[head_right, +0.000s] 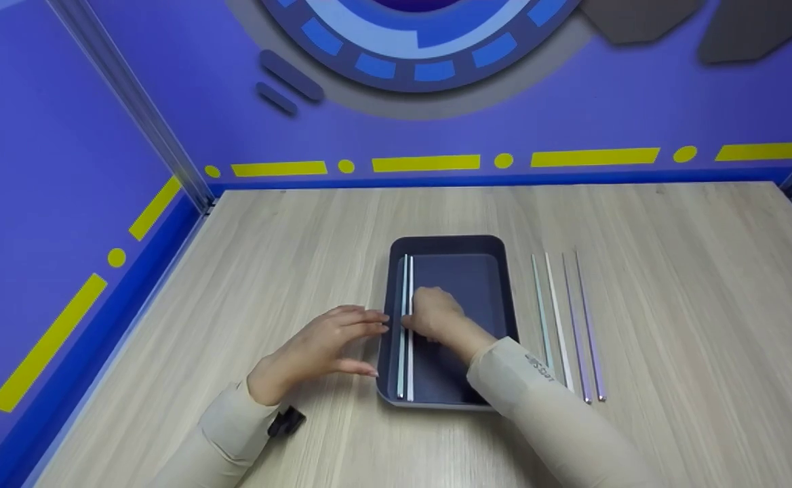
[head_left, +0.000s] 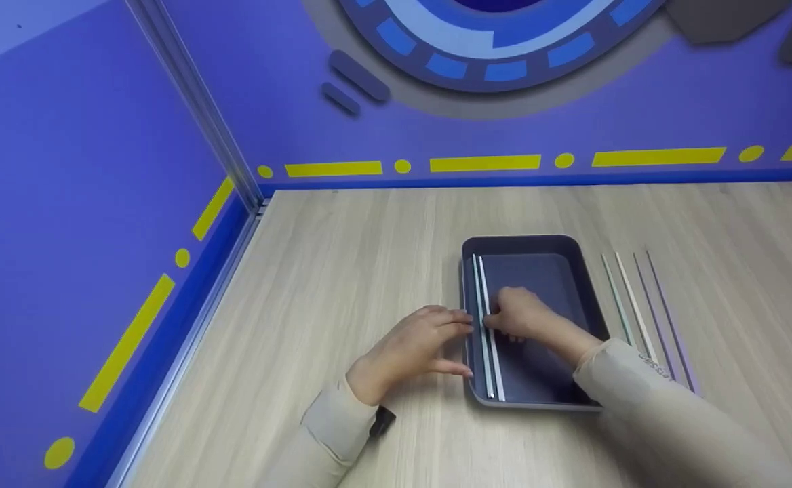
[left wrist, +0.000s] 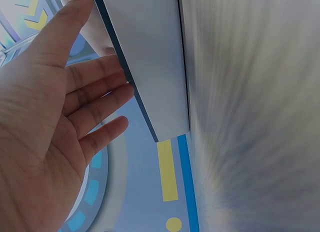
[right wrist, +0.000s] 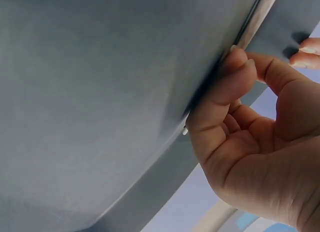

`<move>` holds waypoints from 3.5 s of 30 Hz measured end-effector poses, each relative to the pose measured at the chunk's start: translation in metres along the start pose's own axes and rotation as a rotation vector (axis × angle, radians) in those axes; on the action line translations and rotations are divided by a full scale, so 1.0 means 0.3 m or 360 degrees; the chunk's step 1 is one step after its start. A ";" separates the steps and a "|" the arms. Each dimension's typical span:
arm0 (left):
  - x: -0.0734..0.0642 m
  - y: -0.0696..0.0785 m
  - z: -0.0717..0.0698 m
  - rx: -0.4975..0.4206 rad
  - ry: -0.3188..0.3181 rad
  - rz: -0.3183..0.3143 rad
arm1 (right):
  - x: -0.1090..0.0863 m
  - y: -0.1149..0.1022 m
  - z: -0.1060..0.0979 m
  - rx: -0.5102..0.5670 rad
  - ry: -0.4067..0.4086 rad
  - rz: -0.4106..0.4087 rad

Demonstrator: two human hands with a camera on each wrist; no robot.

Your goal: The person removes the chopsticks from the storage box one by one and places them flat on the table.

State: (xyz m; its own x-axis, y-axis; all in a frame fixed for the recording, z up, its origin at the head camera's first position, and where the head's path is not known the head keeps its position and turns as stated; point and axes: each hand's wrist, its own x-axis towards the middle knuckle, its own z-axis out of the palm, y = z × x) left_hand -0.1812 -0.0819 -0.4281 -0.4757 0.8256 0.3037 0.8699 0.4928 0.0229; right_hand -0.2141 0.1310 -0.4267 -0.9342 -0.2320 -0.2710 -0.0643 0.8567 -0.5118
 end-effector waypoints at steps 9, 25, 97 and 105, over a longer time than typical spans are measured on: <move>0.002 -0.001 0.004 -0.0042 0.0016 -0.0003 | 0.001 -0.011 0.010 -0.0126 0.0060 0.0014; 0.001 0.000 -0.001 -0.0026 0.0011 0.0008 | 0.003 -0.011 0.018 -0.0102 0.0089 0.0060; -0.010 -0.009 0.001 -0.0029 -0.0024 -0.0008 | -0.117 0.047 -0.203 0.0141 0.0222 -0.0197; -0.013 -0.009 0.003 -0.0055 -0.0014 -0.0011 | -0.135 0.079 -0.227 0.0188 0.0193 -0.0233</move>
State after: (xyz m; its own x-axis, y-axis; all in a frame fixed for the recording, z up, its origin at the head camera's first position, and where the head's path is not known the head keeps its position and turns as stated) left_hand -0.1818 -0.0861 -0.4301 -0.4826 0.8246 0.2952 0.8705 0.4887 0.0580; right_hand -0.2016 0.1919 -0.3723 -0.9537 -0.2867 -0.0904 -0.1673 0.7562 -0.6326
